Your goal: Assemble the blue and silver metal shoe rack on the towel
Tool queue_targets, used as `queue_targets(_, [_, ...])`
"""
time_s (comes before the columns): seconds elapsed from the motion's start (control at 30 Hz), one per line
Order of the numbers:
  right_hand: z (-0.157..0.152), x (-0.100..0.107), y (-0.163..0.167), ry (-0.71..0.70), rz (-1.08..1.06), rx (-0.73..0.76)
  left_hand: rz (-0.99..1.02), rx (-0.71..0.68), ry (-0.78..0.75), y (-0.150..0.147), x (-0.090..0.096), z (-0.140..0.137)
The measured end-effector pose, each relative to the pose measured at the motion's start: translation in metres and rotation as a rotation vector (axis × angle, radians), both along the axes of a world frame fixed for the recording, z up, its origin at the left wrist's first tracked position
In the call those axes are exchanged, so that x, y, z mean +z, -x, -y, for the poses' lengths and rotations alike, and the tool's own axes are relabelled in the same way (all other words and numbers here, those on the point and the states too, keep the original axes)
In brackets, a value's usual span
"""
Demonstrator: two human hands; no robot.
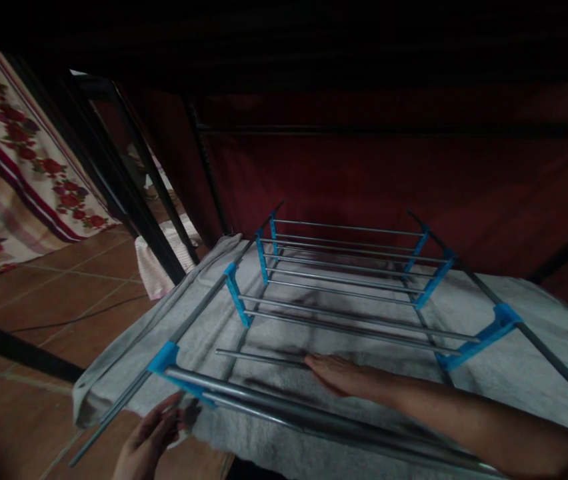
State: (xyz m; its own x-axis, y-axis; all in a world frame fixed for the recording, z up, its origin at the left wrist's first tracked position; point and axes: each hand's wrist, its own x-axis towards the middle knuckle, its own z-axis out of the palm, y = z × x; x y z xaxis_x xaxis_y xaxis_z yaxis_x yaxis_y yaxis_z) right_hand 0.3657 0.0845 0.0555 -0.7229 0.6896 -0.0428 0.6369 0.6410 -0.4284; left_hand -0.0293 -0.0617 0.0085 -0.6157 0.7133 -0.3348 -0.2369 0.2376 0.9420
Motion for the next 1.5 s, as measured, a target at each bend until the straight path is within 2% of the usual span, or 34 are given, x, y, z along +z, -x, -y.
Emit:
queue_targets(0.13, [0.004,0.036,0.003,0.104,0.065,0.036,-0.052,0.030,-0.021,0.013,0.020,-0.011])
queue_targets(0.3, [0.004,0.086,-0.020,0.158,-0.017,-0.066,-0.091,0.038,-0.106,0.024,0.048,-0.032])
queue_targets(0.4, [-0.003,0.100,-0.030,0.069,-0.007,-0.138,-0.129,0.032,-0.177,0.027,0.075,-0.050])
queue_targets(0.57, [-0.019,0.116,-0.029,-0.194,0.039,-0.233,-0.173,-0.018,-0.321,0.027,0.125,-0.087])
queue_targets(0.73, [-0.027,0.121,-0.020,-0.304,0.073,-0.244,-0.238,-0.116,-0.414,0.019,0.157,-0.123])
queue_targets(0.9, [-0.033,0.116,-0.007,-0.320,0.114,-0.255,-0.276,-0.268,-0.403,0.000,0.168,-0.161])
queue_targets(1.1, [-0.040,0.112,-0.001,-0.316,0.152,-0.294,-0.237,-0.398,-0.360,-0.016,0.162,-0.196])
queue_targets(1.27, [-0.041,0.111,-0.002,-0.327,0.126,-0.301,-0.235,-0.470,-0.355,-0.021,0.160,-0.211])
queue_targets(1.5, [-0.042,0.111,-0.002,-0.374,0.119,-0.287,-0.364,-0.526,-0.265,-0.033,0.178,-0.216])
